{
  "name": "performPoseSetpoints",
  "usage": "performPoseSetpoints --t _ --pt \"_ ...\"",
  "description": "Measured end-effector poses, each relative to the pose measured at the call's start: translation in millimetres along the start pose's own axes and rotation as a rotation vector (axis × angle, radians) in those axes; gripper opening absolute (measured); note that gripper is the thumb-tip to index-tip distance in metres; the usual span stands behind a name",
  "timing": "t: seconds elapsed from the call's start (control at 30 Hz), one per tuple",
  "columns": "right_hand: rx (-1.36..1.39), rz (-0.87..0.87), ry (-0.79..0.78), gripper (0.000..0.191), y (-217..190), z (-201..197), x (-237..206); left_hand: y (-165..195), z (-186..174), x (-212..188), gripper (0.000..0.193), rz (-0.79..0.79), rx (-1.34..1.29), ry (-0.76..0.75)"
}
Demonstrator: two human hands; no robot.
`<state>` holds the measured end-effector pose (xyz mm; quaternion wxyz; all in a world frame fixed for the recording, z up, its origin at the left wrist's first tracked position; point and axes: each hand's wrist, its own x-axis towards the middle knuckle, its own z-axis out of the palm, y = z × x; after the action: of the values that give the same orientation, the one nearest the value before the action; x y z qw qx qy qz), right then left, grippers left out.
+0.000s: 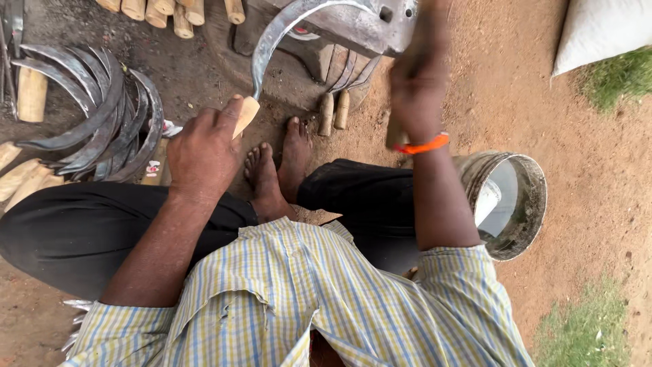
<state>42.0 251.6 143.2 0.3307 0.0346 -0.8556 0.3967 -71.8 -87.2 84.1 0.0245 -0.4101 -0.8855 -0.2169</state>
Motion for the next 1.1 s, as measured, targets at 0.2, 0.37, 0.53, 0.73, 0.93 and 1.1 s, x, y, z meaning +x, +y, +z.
performPoseSetpoints --t 0.2,0.37,0.53,0.73,0.93,1.1 --pt "0.013 0.372 -0.138 0.097 -25 -35 -4 -3 -8 -6 0.066 -0.022 0.024 0.046" --pt "0.025 0.166 0.004 0.097 -52 -35 4 -3 -11 -11 0.069 -0.043 -0.017 -0.033" --pt "-0.037 0.56 -0.189 0.101 -37 2 7 -4 -10 -15 0.066 -0.044 0.025 -0.002" --pt "-0.056 0.227 -0.03 0.096 -31 -33 -15 -11 -12 -30 0.066 -0.06 0.038 0.041" --pt "-0.098 0.32 -0.318 0.101 -17 -21 -7 -8 -13 -31 0.068 -0.041 0.091 0.078" --pt "-0.102 0.344 -0.107 0.092 -31 -18 -14 -9 -12 -33 0.059 -0.062 0.098 0.024"
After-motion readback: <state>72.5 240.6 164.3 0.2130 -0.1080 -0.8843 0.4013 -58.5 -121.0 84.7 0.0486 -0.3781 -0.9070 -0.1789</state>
